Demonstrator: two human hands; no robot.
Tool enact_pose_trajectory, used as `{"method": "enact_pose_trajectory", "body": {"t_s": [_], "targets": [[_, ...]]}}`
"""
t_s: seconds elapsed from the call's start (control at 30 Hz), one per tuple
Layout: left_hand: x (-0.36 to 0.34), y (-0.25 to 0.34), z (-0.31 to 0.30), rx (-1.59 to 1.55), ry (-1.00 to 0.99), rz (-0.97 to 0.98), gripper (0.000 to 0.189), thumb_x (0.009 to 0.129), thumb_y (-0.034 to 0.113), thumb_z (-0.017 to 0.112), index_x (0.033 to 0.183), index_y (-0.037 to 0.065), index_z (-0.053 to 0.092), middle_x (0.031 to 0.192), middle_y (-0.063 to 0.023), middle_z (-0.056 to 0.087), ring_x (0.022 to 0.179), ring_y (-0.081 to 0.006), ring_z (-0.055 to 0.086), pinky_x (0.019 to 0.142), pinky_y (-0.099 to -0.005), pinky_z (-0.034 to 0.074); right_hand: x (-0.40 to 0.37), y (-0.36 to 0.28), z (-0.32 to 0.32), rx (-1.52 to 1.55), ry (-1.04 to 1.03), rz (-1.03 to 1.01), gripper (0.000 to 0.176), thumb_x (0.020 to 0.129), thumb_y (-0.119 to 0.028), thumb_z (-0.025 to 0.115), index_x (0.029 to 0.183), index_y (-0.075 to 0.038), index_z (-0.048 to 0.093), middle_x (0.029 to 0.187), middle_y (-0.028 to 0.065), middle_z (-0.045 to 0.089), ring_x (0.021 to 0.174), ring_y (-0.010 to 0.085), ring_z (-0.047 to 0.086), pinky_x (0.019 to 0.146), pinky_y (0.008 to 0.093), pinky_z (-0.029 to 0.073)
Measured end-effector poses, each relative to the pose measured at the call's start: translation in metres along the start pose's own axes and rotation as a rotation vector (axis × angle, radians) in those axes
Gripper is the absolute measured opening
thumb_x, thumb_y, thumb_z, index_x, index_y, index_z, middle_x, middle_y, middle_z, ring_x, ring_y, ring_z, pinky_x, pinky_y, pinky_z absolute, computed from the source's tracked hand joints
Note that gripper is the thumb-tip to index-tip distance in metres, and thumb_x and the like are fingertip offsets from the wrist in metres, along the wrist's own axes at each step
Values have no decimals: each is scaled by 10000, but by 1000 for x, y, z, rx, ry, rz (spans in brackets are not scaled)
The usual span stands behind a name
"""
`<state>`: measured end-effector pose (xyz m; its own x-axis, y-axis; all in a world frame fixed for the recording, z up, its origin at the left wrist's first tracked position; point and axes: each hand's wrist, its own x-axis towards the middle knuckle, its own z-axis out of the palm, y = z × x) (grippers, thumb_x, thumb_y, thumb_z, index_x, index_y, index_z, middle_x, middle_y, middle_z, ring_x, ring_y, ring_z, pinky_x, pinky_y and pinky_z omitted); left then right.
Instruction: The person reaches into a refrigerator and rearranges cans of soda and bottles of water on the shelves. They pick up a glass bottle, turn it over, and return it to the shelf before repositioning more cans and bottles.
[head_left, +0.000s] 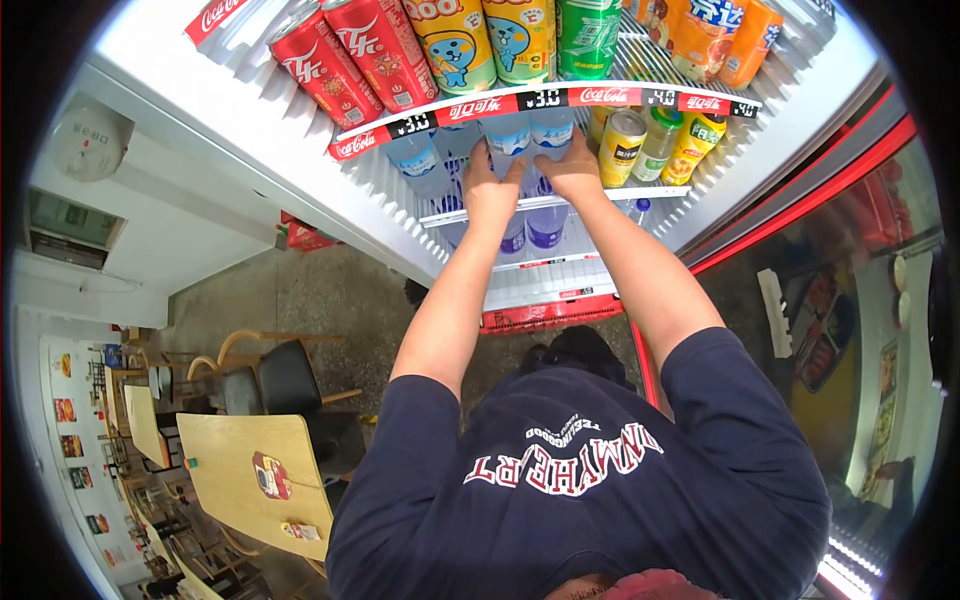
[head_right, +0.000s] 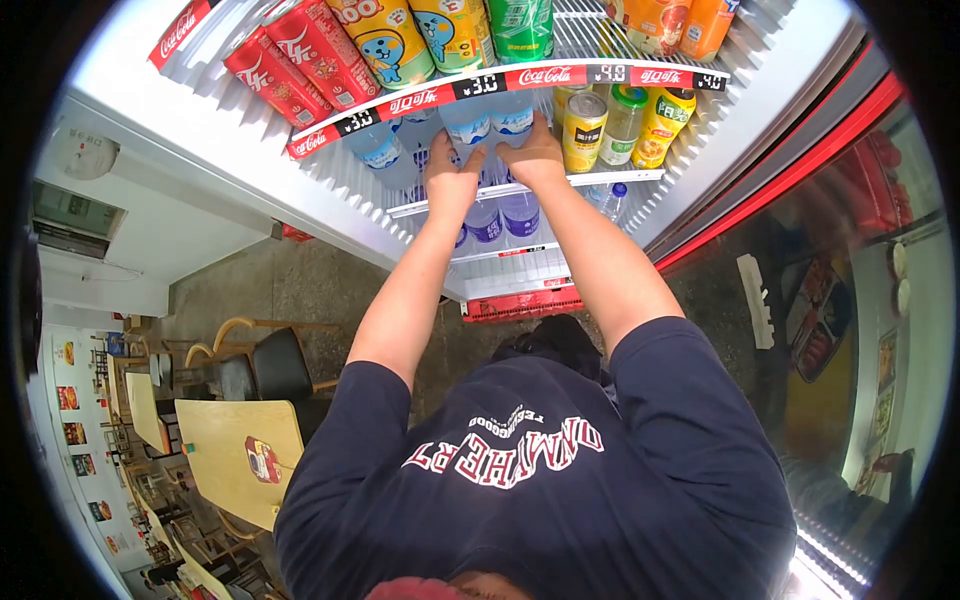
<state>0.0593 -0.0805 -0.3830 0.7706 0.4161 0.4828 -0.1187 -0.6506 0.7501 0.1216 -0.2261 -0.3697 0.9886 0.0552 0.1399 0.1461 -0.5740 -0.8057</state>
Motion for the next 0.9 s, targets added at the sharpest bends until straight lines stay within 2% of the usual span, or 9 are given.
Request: {"method": "enact_pose_trajectory", "body": {"t_s": [0.13, 0.23, 0.33, 0.43, 0.53, 0.63, 0.73, 0.83, 0.9], "targets": [[-2, -1, 2, 26, 21, 13, 683, 826, 245, 804, 1370, -51, 517, 1174, -250, 683, 1039, -361, 679, 910, -421, 534, -1, 0, -3, -9, -28, -18, 951, 728, -390, 789, 1474, 19, 363, 1333, 270, 612, 1245, 401, 601, 1054, 418, 479], [-6, 2, -2, 3, 37, 22, 740, 812, 226, 809, 1405, -63, 473, 1294, -286, 596, 1180, -399, 600, 1010, -455, 479, -5, -6, -4, -34, -28, -5, 956, 724, -403, 798, 1471, 13, 371, 1328, 269, 616, 1241, 402, 604, 1052, 419, 479], [-24, 9, -23, 107, 292, 242, 842, 803, 196, 806, 1471, -71, 368, 1415, -325, 452, 1331, -458, 447, 1119, -509, 368, -5, -8, -4, -46, -28, 12, 960, 719, -408, 806, 1472, 4, 375, 1331, 262, 617, 1243, 399, 602, 1053, 420, 478], [-28, 17, -48, 107, 462, 232, 917, 798, 173, 790, 1513, -71, 271, 1503, -347, 320, 1408, -506, 322, 1170, -524, 296, -5, -7, -5, -53, -27, -1, 948, 723, -410, 805, 1469, -5, 383, 1332, 254, 619, 1239, 396, 605, 1053, 421, 478], [-11, 15, -60, 126, 470, 99, 975, 783, 153, 800, 1529, -77, 217, 1487, -368, 324, 1406, -521, 315, 1172, -530, 289, -7, -11, -7, -47, -34, 12, 931, 734, -414, 797, 1464, -4, 390, 1331, 251, 621, 1238, 395, 606, 1052, 423, 479], [-3, 7, -53, 133, 465, 11, 996, 763, 156, 819, 1531, -74, 226, 1459, -361, 351, 1377, -516, 341, 1148, -535, 307, -4, -4, -3, -32, -16, -17, 908, 745, -416, 789, 1457, -12, 399, 1327, 251, 622, 1234, 395, 607, 1050, 426, 481], [1, 13, -55, 125, 464, -137, 933, 759, 182, 830, 1488, -80, 311, 1391, -351, 416, 1318, -512, 387, 1115, -542, 331, -6, -5, -4, -45, -2, -30, 905, 748, -418, 787, 1459, -15, 398, 1327, 252, 622, 1235, 396, 605, 1048, 427, 482], [1, 12, -53, 200, 364, -170, 858, 745, 217, 846, 1418, -83, 404, 1315, -334, 476, 1246, -505, 443, 1075, -526, 376, -6, -7, -3, -54, -14, -9, 902, 746, -416, 787, 1454, -12, 400, 1321, 253, 624, 1224, 400, 611, 1043, 430, 484], [1, -7, -46, 130, 348, -158, 844, 732, 247, 859, 1386, -78, 436, 1305, -328, 500, 1238, -496, 470, 1063, -510, 401, -6, -8, -4, -43, -8, -30, 900, 744, -415, 787, 1449, -7, 404, 1316, 255, 626, 1217, 403, 614, 1040, 431, 485]]}}
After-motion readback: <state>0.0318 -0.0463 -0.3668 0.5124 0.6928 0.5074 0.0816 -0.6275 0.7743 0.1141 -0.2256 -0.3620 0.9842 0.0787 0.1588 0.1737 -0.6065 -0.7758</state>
